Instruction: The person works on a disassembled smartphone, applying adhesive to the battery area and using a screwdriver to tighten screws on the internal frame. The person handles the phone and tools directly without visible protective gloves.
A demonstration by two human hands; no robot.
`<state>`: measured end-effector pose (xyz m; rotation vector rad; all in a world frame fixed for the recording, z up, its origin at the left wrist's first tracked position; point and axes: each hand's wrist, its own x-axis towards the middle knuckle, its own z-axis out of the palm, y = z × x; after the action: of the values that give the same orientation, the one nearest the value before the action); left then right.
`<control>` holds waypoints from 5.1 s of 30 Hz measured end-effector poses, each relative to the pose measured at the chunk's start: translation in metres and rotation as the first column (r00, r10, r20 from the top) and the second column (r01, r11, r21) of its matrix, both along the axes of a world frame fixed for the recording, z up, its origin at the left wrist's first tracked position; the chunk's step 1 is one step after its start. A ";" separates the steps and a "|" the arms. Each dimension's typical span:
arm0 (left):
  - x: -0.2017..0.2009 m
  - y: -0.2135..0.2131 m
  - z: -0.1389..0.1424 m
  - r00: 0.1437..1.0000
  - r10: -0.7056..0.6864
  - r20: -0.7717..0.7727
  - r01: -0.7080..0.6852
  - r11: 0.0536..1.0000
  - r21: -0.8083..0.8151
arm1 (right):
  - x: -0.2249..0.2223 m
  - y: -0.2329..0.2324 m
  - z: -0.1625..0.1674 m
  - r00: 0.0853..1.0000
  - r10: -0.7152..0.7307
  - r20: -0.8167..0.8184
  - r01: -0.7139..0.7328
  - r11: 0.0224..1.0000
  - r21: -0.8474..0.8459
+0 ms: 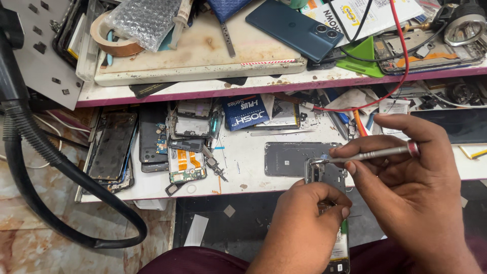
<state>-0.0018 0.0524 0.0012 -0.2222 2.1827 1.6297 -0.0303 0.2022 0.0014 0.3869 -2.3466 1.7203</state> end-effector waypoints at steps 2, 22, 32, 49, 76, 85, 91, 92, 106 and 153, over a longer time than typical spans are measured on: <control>0.001 0.000 -0.001 1.000 -0.002 -0.001 0.002 1.000 -0.003 | 0.000 -0.002 -0.001 0.998 -0.047 -0.034 0.050 0.997 0.064; 0.008 0.006 -0.028 0.985 -0.068 -0.158 0.052 0.993 -0.106 | -0.009 0.006 -0.014 0.984 -0.042 0.175 0.059 0.994 -0.096; 0.004 0.004 -0.032 0.988 -0.059 -0.144 0.044 0.994 -0.103 | -0.009 -0.007 -0.018 0.965 -0.130 0.226 0.145 0.988 -0.049; -0.016 -0.045 0.014 0.891 0.396 -0.223 -0.422 0.903 -0.079 | -0.027 -0.016 -0.061 0.966 -0.194 0.168 0.177 0.978 0.112; -0.021 -0.037 0.000 0.926 0.314 -0.212 -0.325 0.945 -0.022 | -0.002 -0.006 -0.007 0.988 -0.084 0.133 0.117 0.957 -0.266; -0.021 -0.037 0.001 0.928 0.323 -0.186 -0.319 0.946 0.047 | -0.002 -0.006 -0.001 0.988 -0.110 0.106 0.134 0.958 -0.254; -0.022 -0.038 -0.001 0.928 0.313 -0.200 -0.302 0.950 0.085 | -0.002 -0.006 -0.001 0.986 -0.116 0.123 0.146 0.953 -0.267; -0.022 -0.038 -0.001 0.930 0.315 -0.191 -0.304 0.949 0.084 | -0.002 -0.006 -0.001 0.987 -0.108 0.118 0.137 0.952 -0.275; -0.022 -0.039 0.001 0.945 0.301 -0.132 -0.301 0.954 0.021 | -0.003 -0.004 -0.001 0.990 -0.082 0.117 0.113 0.951 -0.289; -0.014 -0.028 0.007 0.999 0.038 -0.028 -0.040 0.997 -0.067 | -0.009 -0.001 -0.015 0.972 -0.230 -0.043 0.234 0.954 0.189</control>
<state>-0.0154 0.0243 0.0084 -0.2651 2.2695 1.5895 -0.0393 0.2014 -0.0141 0.1483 -2.4397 1.3836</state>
